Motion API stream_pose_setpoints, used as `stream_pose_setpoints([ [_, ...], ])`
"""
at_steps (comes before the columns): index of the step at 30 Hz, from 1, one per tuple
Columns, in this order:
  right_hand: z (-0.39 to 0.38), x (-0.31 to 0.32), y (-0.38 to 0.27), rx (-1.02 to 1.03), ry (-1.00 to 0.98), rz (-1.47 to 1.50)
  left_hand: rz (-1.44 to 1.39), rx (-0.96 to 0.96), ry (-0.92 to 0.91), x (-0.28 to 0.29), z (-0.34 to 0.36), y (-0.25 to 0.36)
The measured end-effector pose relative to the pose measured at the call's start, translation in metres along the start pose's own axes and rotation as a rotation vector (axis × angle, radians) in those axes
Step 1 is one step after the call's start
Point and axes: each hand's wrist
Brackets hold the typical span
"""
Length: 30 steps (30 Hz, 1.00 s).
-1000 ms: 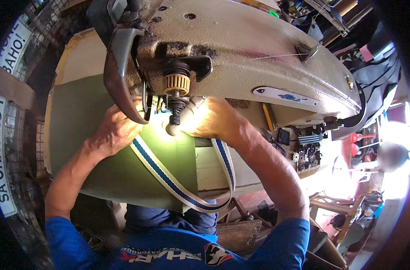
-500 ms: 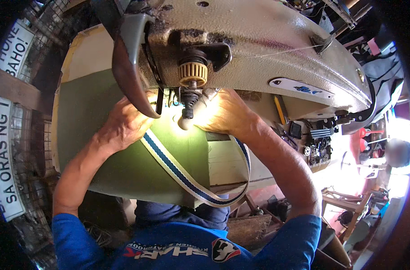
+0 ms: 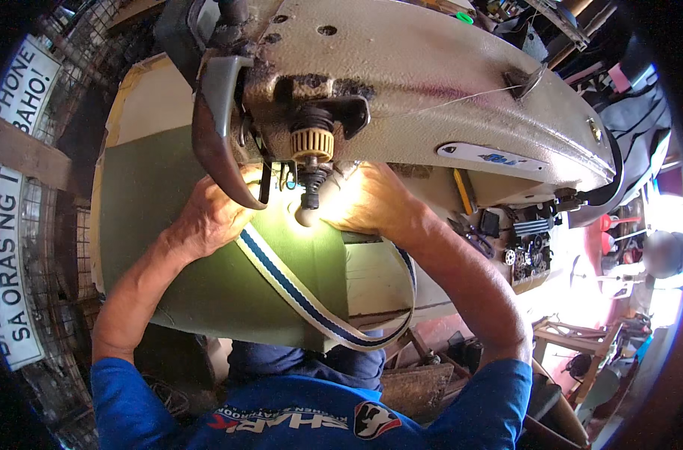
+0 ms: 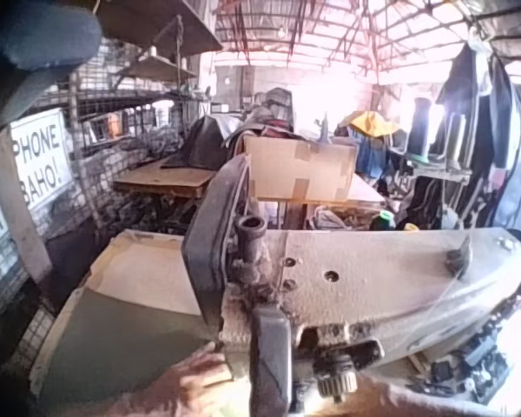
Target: Sewing a blue and white striped strap onto a green fabric panel using an industrial sewing machine.
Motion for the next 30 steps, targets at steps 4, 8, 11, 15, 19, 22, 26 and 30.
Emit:
stream_pose_setpoints([
  [4, -0.002, -0.002, -0.001, -0.069, -0.053, 0.035, 0.002, 0.004, 0.000, -0.001, -0.001, -0.001],
  [8, 0.000, -0.001, 0.000, -0.025, -0.021, 0.001, 0.024, -0.024, 0.008, -0.001, 0.000, -0.002],
  [11, 0.006, 0.008, -0.003, -0.085, -0.068, 0.019, 0.021, -0.026, 0.013, -0.001, 0.000, -0.002],
  [15, -0.008, 0.037, -0.028, -0.335, -0.199, 0.071, 0.033, -0.020, 0.002, 0.000, -0.002, -0.003],
  [19, -0.071, 0.065, -0.074, -0.689, -0.080, -0.124, 0.083, -0.068, 0.002, -0.005, 0.000, -0.008],
  [22, -0.132, 0.078, -0.082, -0.829, 0.148, -0.447, 0.056, -0.055, 0.044, -0.007, 0.000, -0.008],
  [26, -0.184, 0.083, -0.071, -1.095, 0.242, -0.617, 0.046, -0.034, 0.046, -0.005, 0.002, -0.009],
  [30, -0.196, 0.067, -0.061, -1.088, 0.223, -0.587, 0.038, -0.048, 0.031, -0.004, 0.002, -0.009],
])
Point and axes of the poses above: each hand's wrist, its own z-axis towards the middle knuckle, its own x-axis out of the back of the hand, y = z × x, and after that the axes turned 14 degrees about -y, right-handed
